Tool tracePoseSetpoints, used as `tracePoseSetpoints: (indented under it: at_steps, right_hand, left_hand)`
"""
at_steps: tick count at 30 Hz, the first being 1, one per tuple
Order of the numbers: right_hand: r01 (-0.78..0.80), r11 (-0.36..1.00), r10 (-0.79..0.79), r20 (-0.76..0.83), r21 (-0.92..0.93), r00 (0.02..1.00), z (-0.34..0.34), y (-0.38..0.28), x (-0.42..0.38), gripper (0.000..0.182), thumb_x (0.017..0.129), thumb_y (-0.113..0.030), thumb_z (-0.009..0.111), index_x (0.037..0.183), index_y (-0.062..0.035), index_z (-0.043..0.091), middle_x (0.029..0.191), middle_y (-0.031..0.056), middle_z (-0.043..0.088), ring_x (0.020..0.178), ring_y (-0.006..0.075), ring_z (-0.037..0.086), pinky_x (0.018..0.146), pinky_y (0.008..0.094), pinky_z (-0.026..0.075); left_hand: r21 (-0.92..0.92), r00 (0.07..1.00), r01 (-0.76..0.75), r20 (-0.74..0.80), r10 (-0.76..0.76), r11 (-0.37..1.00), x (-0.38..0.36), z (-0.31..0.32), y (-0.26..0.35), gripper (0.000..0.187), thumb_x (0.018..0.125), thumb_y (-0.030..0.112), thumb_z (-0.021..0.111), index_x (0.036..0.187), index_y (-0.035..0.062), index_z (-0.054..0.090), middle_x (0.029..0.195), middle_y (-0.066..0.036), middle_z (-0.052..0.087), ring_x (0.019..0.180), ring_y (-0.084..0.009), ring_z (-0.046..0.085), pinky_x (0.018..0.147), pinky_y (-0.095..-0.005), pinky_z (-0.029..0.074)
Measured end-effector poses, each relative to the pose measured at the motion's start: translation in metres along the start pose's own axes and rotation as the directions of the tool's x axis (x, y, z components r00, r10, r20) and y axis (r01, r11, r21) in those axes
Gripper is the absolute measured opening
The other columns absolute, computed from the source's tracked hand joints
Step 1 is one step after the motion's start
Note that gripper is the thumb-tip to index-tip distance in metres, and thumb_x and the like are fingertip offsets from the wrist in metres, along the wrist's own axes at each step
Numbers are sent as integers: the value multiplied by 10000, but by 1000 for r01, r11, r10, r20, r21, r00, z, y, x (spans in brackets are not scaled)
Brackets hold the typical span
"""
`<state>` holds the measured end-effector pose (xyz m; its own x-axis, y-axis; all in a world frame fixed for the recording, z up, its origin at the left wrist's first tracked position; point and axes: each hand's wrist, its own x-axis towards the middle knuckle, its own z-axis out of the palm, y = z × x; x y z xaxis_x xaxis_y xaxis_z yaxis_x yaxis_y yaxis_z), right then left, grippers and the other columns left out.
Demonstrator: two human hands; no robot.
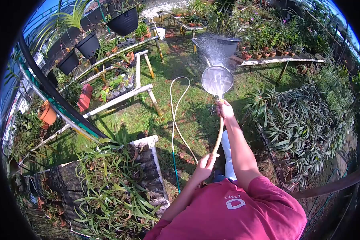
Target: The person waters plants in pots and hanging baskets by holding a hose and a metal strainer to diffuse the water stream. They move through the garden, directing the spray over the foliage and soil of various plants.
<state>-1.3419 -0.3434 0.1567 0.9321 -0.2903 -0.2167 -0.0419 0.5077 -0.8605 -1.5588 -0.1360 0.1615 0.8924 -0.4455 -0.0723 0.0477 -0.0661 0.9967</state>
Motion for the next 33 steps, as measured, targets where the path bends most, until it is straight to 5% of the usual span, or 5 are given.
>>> tracePoseSetpoints:
  at_steps: [9, 14, 24, 27, 33]
  right_hand:
    - [123, 988, -129, -53, -97, 990, -3, 1, -37, 50, 959, -164, 565, 937, -119, 569, 639, -59, 468, 480, 43, 410, 422, 211, 339]
    - [204, 979, -205, -35, -25, 978, 3, -29, -15, 33, 948, -153, 564, 954, -121, 565, 614, -59, 453, 430, 48, 382, 366, 227, 271]
    - [454, 891, -444, 197, -5, 874, 69, -230, 10, 61, 938, -160, 602, 956, -118, 562, 694, -53, 488, 510, 35, 433, 429, 182, 352]
    - [521, 853, -514, 220, 29, 829, 87, -277, -3, 88, 924, -131, 599, 1003, -101, 576, 694, -40, 492, 511, 55, 453, 423, 210, 330]
    - [541, 841, -522, 255, -5, 814, 83, -310, -1, 96, 920, -157, 628, 960, -98, 564, 694, -47, 486, 514, 42, 442, 430, 188, 375]
  left_hand:
    - [-192, 990, 120, 96, -103, 974, -16, 1, -34, 253, 1042, 236, 435, 930, 74, 594, 582, 86, 342, 493, -19, 318, 448, -225, 246]
    - [-21, 996, -65, 56, 66, 998, 7, -4, -13, 276, 1051, 252, 405, 930, 72, 574, 582, 80, 372, 473, -32, 358, 434, -224, 290]
    - [239, 929, -349, -38, 368, 906, 93, 19, 119, 381, 1041, 340, 410, 917, 36, 604, 589, -38, 424, 519, -127, 411, 501, -334, 354]
    - [280, 926, -331, -87, 367, 901, 100, 33, 153, 321, 1051, 302, 403, 942, 72, 597, 594, 66, 348, 518, -48, 364, 467, -241, 290]
    - [230, 910, -376, -90, 405, 897, 103, 61, 175, 357, 1046, 338, 406, 939, 63, 606, 592, 33, 388, 516, -74, 391, 477, -269, 316]
